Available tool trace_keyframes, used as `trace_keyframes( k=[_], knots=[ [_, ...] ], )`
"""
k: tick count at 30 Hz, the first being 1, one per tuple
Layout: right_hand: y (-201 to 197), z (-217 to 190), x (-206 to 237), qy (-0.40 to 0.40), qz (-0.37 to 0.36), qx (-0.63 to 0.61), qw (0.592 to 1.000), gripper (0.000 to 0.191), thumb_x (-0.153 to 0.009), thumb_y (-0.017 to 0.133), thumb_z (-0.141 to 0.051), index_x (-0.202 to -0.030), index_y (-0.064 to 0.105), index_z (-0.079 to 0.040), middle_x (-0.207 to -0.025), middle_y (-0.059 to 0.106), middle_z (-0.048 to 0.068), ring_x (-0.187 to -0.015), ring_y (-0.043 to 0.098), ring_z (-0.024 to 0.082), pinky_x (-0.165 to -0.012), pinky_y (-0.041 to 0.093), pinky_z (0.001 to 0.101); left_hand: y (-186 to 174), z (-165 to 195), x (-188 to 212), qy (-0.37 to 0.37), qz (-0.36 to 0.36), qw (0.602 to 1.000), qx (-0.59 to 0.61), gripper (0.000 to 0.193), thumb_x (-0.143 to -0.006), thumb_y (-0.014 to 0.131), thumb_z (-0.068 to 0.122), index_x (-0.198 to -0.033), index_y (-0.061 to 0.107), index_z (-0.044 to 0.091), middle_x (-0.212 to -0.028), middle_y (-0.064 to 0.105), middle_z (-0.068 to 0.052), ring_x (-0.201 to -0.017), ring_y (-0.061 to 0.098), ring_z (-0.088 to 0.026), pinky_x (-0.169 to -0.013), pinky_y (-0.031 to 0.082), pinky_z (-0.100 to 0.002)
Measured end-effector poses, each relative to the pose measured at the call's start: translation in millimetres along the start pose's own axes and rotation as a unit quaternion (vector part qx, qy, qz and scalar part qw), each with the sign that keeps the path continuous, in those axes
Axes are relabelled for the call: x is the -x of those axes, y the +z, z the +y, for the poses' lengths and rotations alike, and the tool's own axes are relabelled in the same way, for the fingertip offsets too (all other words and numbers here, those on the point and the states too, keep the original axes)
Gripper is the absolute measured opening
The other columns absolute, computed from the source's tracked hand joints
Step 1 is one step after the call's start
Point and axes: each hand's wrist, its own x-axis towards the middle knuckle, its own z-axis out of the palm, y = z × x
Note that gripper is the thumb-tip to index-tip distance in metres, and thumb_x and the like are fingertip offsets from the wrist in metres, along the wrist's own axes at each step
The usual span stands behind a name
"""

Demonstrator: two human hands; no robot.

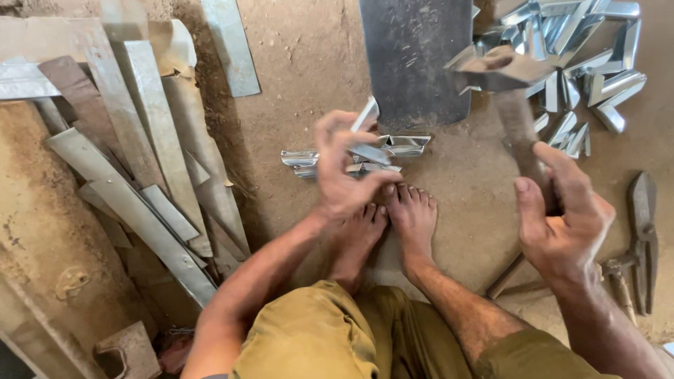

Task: The person sits on the floor and repeatedly bends small metal pieces into L-shaped brackets using a hammer and a metal plate. They pick up each piece, position it on the plate, strike it with the hammer, and then place the finished bracket aside.

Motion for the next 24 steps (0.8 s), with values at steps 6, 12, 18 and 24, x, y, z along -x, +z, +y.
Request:
trace_keyframes(
  k=[6,12,18,24],
  knots=[
    [15,1,9,-0.073,-0.049,-0.076,0.993,0.042,-0.100,0.075,-0.006,-0.140,0.061,-0.005,-0.099,0.073,0.010,-0.072,0.066,0.010,-0.057,0.053,0.0243,36,-23,13,-0.010,0.042,0.999,0.033,0.043,-0.099,0.072,-0.001,-0.141,0.063,0.005,-0.167,0.040,-0.027,-0.127,0.067,-0.023,-0.103,0.059,-0.028],
    [10,-23,9,-0.177,-0.052,-0.045,0.982,0.044,-0.097,0.076,-0.003,-0.137,0.063,-0.011,-0.101,0.072,0.016,-0.077,0.070,0.020,-0.060,0.055,0.0282,17,-19,-22,0.018,-0.004,0.999,0.050,0.070,-0.086,0.060,-0.016,-0.153,0.047,-0.002,-0.158,0.049,-0.024,-0.145,0.053,-0.028,-0.122,0.048,-0.035],
    [28,-21,-5,-0.193,-0.083,0.109,0.972,0.055,-0.087,0.079,0.001,-0.138,0.068,-0.018,-0.096,0.069,0.013,-0.075,0.065,0.026,-0.064,0.053,0.0374,2,-21,-46,-0.094,-0.077,0.970,0.211,0.077,-0.084,0.080,-0.008,-0.154,0.047,-0.002,-0.123,0.065,-0.018,-0.107,0.064,-0.018,-0.099,0.055,-0.030],
    [25,-26,-3,-0.199,-0.081,0.096,0.972,0.053,-0.088,0.080,0.000,-0.138,0.068,-0.017,-0.097,0.068,0.013,-0.077,0.065,0.026,-0.065,0.053,0.0385,-4,-9,-50,-0.012,-0.116,0.978,0.174,0.080,-0.089,0.079,-0.007,-0.159,0.044,0.003,-0.118,0.071,-0.004,-0.106,0.069,-0.009,-0.096,0.059,-0.025]
  ],
)
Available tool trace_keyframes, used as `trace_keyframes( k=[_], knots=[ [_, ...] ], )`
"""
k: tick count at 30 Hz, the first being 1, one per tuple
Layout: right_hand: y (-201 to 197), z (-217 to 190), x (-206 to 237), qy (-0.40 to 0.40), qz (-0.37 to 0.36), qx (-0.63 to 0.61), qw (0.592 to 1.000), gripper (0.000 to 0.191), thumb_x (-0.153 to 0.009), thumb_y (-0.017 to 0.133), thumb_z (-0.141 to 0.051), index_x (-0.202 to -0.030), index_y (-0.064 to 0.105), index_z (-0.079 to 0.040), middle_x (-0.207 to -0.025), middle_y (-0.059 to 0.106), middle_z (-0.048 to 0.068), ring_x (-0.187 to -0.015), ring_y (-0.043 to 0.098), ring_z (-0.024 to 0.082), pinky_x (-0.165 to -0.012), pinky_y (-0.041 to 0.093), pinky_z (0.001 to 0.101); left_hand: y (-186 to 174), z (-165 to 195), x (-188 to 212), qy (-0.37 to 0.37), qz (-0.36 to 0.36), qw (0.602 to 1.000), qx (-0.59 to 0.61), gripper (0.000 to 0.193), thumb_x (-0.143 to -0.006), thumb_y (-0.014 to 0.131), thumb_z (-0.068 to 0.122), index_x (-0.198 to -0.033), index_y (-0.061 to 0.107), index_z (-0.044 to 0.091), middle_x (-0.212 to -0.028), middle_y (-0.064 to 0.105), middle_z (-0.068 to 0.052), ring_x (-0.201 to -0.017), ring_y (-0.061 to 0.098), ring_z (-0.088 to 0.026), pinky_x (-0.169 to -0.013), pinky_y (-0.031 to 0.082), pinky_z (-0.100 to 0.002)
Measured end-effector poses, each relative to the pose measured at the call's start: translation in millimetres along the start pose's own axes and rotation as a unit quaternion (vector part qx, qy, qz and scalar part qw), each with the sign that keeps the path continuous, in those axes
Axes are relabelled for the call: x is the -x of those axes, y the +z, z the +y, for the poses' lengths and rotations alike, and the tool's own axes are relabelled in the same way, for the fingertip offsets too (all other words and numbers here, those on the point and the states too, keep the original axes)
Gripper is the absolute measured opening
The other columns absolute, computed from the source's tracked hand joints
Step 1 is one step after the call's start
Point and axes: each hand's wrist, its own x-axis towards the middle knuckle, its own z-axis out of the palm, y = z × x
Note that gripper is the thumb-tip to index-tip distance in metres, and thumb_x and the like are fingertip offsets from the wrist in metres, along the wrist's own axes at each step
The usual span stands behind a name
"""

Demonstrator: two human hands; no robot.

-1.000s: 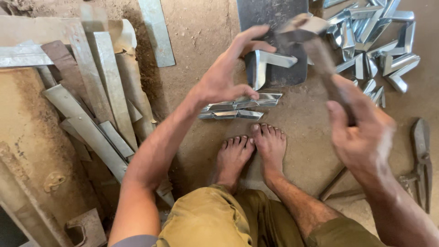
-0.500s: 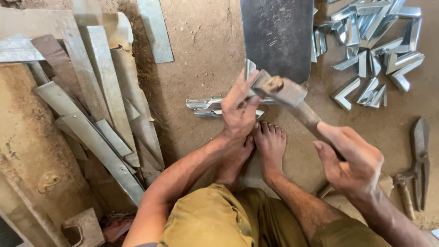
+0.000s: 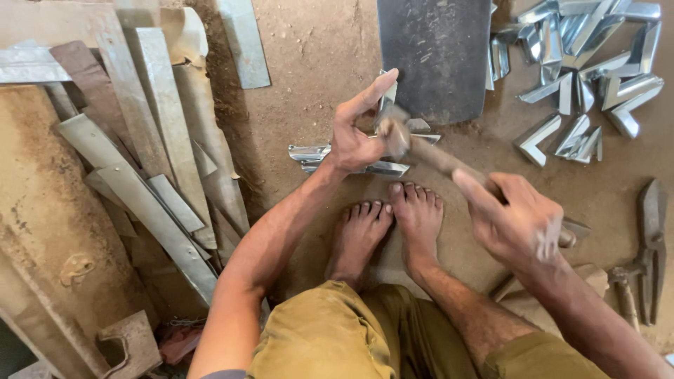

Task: The person sits on the floor and repeatedly bends small metal pieces into L-shaped brackets using a hammer and a metal plate. They pick up each piece, position it on the plate, strike it with the hammer, and then place the finished bracket aside.

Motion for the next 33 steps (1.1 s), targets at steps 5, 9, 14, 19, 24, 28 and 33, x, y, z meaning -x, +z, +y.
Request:
trace_keyframes(
  k=[5,9,14,19,24,28,33],
  knots=[
    [8,2,-2,-0.007,0.037,-0.016,0.999,0.050,-0.094,0.080,0.001,-0.140,0.067,-0.016,-0.098,0.068,0.012,-0.075,0.067,0.025,-0.063,0.053,0.0356,4,-1,0,0.019,0.004,0.999,-0.036,0.086,-0.088,0.084,-0.007,-0.161,0.041,0.005,-0.118,0.067,-0.003,-0.105,0.064,-0.008,-0.096,0.055,-0.024],
    [11,6,2,0.048,0.010,-0.028,0.998,0.048,-0.093,0.080,-0.001,-0.138,0.069,-0.012,-0.097,0.072,0.014,-0.076,0.067,0.022,-0.061,0.054,0.0327,13,-3,12,-0.010,0.023,0.996,0.081,0.085,-0.099,0.074,-0.006,-0.165,0.025,0.013,-0.100,0.065,-0.001,-0.090,0.065,-0.008,-0.084,0.055,-0.024],
    [-3,15,21,0.127,0.059,-0.110,0.984,0.041,-0.101,0.079,-0.002,-0.141,0.067,-0.005,-0.101,0.074,0.015,-0.074,0.067,0.012,-0.060,0.053,0.0247,33,16,54,-0.095,0.126,0.927,0.341,0.058,-0.109,0.063,0.005,-0.159,0.034,0.007,-0.122,0.071,-0.020,-0.091,0.077,-0.022,-0.065,0.064,-0.026],
    [-4,23,39,0.160,0.085,-0.131,0.975,0.037,-0.096,0.078,0.001,-0.132,0.067,0.002,-0.094,0.073,0.018,-0.074,0.067,0.017,-0.062,0.054,0.0282,38,13,59,0.009,0.125,0.970,-0.207,0.065,-0.084,0.076,0.003,-0.143,0.051,0.004,-0.160,0.028,-0.030,-0.112,0.069,-0.027,-0.094,0.062,-0.035],
    [-5,13,36,0.049,0.089,-0.161,0.982,0.038,-0.097,0.077,-0.004,-0.134,0.067,-0.006,-0.101,0.074,0.016,-0.077,0.071,0.016,-0.060,0.056,0.0241,32,-12,18,0.049,0.096,0.963,-0.248,0.092,-0.082,0.092,0.001,-0.160,0.045,0.002,-0.162,0.044,-0.018,-0.146,0.051,-0.038,-0.126,0.044,-0.044],
    [-1,3,14,-0.013,0.057,-0.084,0.995,0.043,-0.092,0.079,-0.001,-0.132,0.069,-0.011,-0.096,0.072,0.017,-0.072,0.067,0.021,-0.059,0.053,0.0321,20,-12,3,0.004,0.050,0.998,0.024,0.094,-0.079,0.091,0.002,-0.157,0.039,0.002,-0.160,0.046,-0.009,-0.111,0.067,-0.022,-0.107,0.060,-0.038],
    [3,0,-3,0.012,0.019,-0.017,1.000,0.048,-0.092,0.081,-0.002,-0.137,0.069,-0.015,-0.095,0.069,0.014,-0.074,0.065,0.024,-0.062,0.052,0.0369,14,-5,1,0.020,0.023,0.999,-0.025,0.082,-0.092,0.086,-0.003,-0.159,0.040,0.002,-0.102,0.069,-0.001,-0.091,0.066,-0.008,-0.089,0.056,-0.021]
  ],
)
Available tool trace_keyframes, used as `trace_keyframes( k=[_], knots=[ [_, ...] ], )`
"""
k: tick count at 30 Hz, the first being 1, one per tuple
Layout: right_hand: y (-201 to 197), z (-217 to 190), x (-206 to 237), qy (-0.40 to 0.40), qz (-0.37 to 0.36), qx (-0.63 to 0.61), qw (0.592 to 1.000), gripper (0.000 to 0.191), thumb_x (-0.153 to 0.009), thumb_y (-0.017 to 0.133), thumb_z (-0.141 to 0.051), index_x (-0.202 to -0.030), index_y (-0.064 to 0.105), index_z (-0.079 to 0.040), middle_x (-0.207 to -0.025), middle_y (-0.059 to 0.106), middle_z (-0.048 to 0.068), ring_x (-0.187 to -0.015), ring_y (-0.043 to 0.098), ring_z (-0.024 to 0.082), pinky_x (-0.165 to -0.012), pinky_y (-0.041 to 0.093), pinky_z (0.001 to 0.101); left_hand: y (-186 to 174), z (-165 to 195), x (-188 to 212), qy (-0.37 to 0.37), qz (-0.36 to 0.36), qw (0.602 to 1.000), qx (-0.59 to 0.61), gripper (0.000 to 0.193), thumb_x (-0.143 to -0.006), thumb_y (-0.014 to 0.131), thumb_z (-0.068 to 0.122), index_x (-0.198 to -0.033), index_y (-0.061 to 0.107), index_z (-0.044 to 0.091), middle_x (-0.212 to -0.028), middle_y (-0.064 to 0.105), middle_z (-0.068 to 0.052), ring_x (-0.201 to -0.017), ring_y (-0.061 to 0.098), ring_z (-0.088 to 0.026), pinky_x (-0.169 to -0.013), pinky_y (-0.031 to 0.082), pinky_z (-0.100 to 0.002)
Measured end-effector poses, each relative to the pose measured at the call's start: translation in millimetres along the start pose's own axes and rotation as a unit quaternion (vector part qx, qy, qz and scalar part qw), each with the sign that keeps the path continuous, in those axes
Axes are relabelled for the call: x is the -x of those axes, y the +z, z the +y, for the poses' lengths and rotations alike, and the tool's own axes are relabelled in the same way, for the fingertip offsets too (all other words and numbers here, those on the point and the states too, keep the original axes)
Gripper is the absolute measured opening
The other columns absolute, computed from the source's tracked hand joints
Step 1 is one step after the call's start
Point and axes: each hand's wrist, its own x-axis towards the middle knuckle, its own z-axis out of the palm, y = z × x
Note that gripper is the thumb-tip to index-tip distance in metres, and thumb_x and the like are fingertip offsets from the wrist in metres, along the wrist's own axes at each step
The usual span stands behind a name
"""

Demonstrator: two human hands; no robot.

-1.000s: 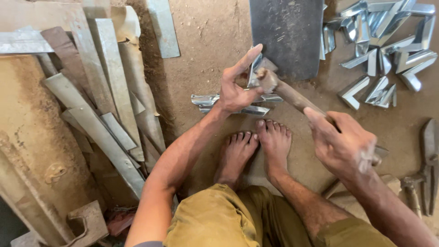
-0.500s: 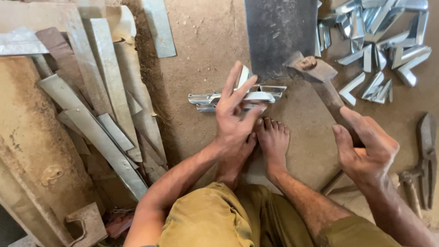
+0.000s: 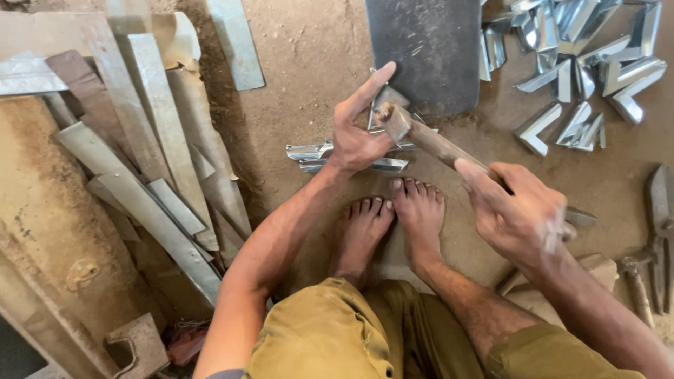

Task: The person sits on the floor and repeatedly bends small metal pieces into L-shaped brackets using a hammer and a metal plate. They pick up each piece, position it on the plate, strike it with the hammer, and then place the finished bracket aside.

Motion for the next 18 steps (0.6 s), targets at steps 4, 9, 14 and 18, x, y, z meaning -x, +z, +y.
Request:
trace_keyframes(
  k=[4,9,14,18],
  knots=[
    [4,5,4,-0.015,-0.018,0.030,0.999,0.048,-0.089,0.080,0.000,-0.134,0.071,-0.014,-0.092,0.070,0.015,-0.070,0.065,0.024,-0.059,0.053,0.0356,1,3,0,-0.057,0.013,0.995,-0.077,0.078,-0.087,0.077,-0.004,-0.159,0.044,0.000,-0.091,0.065,-0.004,-0.081,0.058,-0.010,-0.075,0.050,-0.021],
    [9,33,41,0.091,0.021,-0.068,0.993,0.037,-0.100,0.078,-0.002,-0.135,0.067,-0.009,-0.108,0.073,0.017,-0.085,0.072,0.023,-0.064,0.057,0.0305,-13,13,10,-0.113,0.137,0.984,0.002,0.068,-0.095,0.068,0.005,-0.158,0.041,0.003,-0.103,0.073,-0.016,-0.082,0.071,-0.016,-0.068,0.060,-0.027],
    [15,59,122,0.166,0.128,-0.040,0.977,0.034,-0.104,0.082,-0.006,-0.132,0.063,-0.002,-0.117,0.069,0.020,-0.100,0.070,0.030,-0.087,0.056,0.0380,-18,38,6,-0.051,0.149,0.987,-0.021,0.038,-0.114,0.061,0.010,-0.151,0.057,0.001,-0.122,0.075,-0.023,-0.088,0.081,-0.021,-0.074,0.070,-0.034],
    [42,61,143,0.227,0.061,0.057,0.970,0.038,-0.092,0.081,-0.002,-0.127,0.070,-0.002,-0.118,0.065,0.023,-0.113,0.061,0.039,-0.098,0.050,0.0447,-4,68,-16,0.063,-0.082,0.989,-0.105,0.040,-0.113,0.063,0.019,-0.148,0.050,0.006,-0.124,0.072,-0.016,-0.078,0.073,-0.010,-0.071,0.064,-0.028]
  ],
)
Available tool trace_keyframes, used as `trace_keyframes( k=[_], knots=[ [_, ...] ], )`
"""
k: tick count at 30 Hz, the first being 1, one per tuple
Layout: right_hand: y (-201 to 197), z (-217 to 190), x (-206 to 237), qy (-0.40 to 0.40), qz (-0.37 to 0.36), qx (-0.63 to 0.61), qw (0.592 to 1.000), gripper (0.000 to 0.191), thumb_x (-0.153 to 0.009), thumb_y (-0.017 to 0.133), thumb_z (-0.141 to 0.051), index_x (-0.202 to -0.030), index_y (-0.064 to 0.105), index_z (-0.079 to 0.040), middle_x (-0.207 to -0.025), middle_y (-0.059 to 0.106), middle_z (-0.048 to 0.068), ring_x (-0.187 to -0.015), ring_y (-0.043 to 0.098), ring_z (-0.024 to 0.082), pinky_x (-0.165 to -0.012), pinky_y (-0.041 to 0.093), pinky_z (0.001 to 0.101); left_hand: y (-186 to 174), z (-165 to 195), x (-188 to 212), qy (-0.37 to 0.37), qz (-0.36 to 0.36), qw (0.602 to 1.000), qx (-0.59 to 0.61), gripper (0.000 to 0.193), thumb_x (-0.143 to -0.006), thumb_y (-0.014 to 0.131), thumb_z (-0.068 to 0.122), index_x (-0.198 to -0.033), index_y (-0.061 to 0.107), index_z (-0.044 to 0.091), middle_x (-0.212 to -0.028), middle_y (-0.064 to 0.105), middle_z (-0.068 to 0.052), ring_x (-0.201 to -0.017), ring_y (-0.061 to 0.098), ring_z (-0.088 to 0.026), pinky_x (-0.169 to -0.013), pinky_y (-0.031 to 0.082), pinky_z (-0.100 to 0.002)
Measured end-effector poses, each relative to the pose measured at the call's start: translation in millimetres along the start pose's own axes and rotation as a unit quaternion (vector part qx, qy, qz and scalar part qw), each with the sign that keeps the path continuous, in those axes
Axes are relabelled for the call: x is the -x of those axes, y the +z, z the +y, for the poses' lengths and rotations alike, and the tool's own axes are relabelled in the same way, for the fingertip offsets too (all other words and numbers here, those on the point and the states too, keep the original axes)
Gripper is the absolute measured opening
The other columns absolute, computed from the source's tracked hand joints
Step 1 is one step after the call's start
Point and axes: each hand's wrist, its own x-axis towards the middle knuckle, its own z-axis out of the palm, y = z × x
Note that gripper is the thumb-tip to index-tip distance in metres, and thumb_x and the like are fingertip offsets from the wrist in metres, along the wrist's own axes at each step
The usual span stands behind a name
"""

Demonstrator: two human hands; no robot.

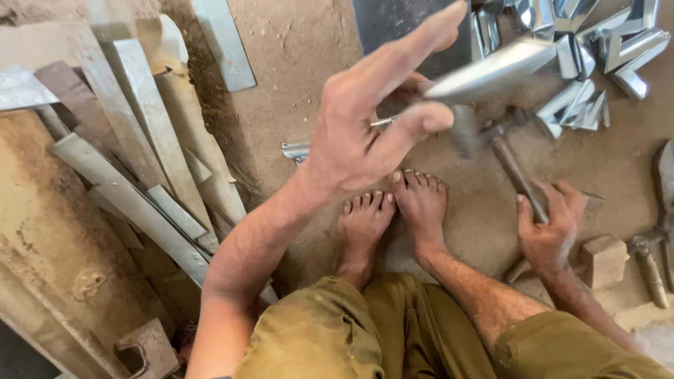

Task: The person sits on the floor and repeatedly bends small metal pieces into L-shaped brackets using a hammer and a metal plate. They pick up each piece, position it on the plate, strike it with the hammer, and then place the finished bracket aside.

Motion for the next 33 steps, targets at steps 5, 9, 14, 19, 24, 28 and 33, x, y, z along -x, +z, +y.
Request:
trace_keyframes(
  k=[5,9,14,19,24,28,33],
  knots=[
    [12,-22,-24,-0.036,-0.056,-0.143,0.988,0.034,-0.092,0.076,-0.003,-0.125,0.070,-0.006,-0.121,0.066,0.017,-0.114,0.062,0.034,-0.100,0.051,0.0421,-29,-2,0,-0.099,-0.027,0.939,-0.327,0.027,-0.105,0.075,0.030,-0.114,0.069,0.005,-0.098,0.072,-0.010,-0.085,0.065,-0.021,-0.077,0.053,-0.038],
    [28,-37,-57,-0.079,-0.072,-0.170,0.980,0.034,-0.088,0.078,-0.002,-0.121,0.071,-0.006,-0.118,0.066,0.017,-0.111,0.061,0.036,-0.097,0.051,0.0427,-27,-32,59,-0.141,-0.158,0.848,-0.486,0.059,-0.063,0.090,0.030,-0.112,0.068,0.004,-0.108,0.067,-0.014,-0.107,0.059,-0.035,-0.092,0.044,-0.052],
    [38,-59,-90,-0.104,-0.096,-0.218,0.966,0.035,-0.089,0.078,-0.003,-0.123,0.070,-0.007,-0.119,0.066,0.015,-0.112,0.061,0.035,-0.097,0.051,0.0427,-32,-51,113,-0.171,-0.071,0.865,-0.466,0.030,-0.072,0.088,0.016,-0.094,0.068,0.009,-0.115,0.067,-0.009,-0.111,0.060,-0.032,-0.097,0.046,-0.047],
    [41,-85,-112,-0.143,-0.103,-0.185,0.967,0.039,-0.089,0.078,-0.007,-0.126,0.068,-0.006,-0.122,0.062,0.017,-0.113,0.058,0.038,-0.099,0.049,0.0451,-46,-39,107,-0.169,-0.077,0.865,-0.466,0.025,-0.077,0.083,0.010,-0.093,0.066,0.006,-0.115,0.066,-0.009,-0.113,0.059,-0.033,-0.098,0.045,-0.049],
    [33,-102,-116,-0.157,-0.101,-0.220,0.958,0.043,-0.089,0.079,-0.011,-0.129,0.066,-0.005,-0.125,0.062,0.016,-0.114,0.058,0.037,-0.099,0.049,0.0449,-50,25,82,-0.101,-0.085,0.894,-0.427,0.021,-0.086,0.080,0.006,-0.099,0.064,0.003,-0.113,0.069,-0.010,-0.108,0.065,-0.033,-0.092,0.052,-0.046],
    [17,-124,-117,-0.163,-0.118,-0.268,0.942,0.049,-0.088,0.082,-0.018,-0.132,0.064,-0.007,-0.128,0.061,0.015,-0.118,0.059,0.034,-0.100,0.050,0.0449,-48,61,64,-0.036,-0.016,0.922,-0.384,0.020,-0.094,0.076,-0.002,-0.110,0.065,0.001,-0.107,0.070,-0.012,-0.099,0.071,-0.029,-0.084,0.060,-0.038],
    [0,-147,-117,-0.131,-0.223,-0.350,0.900,0.072,-0.087,0.077,-0.036,-0.146,0.049,-0.007,-0.120,0.058,0.022,-0.103,0.059,0.038,-0.085,0.052,0.0415,-19,38,63,0.038,0.024,0.983,-0.179,0.029,-0.097,0.078,0.011,-0.120,0.064,0.000,-0.112,0.073,-0.015,-0.104,0.074,-0.022,-0.085,0.063,-0.032]
  ],
)
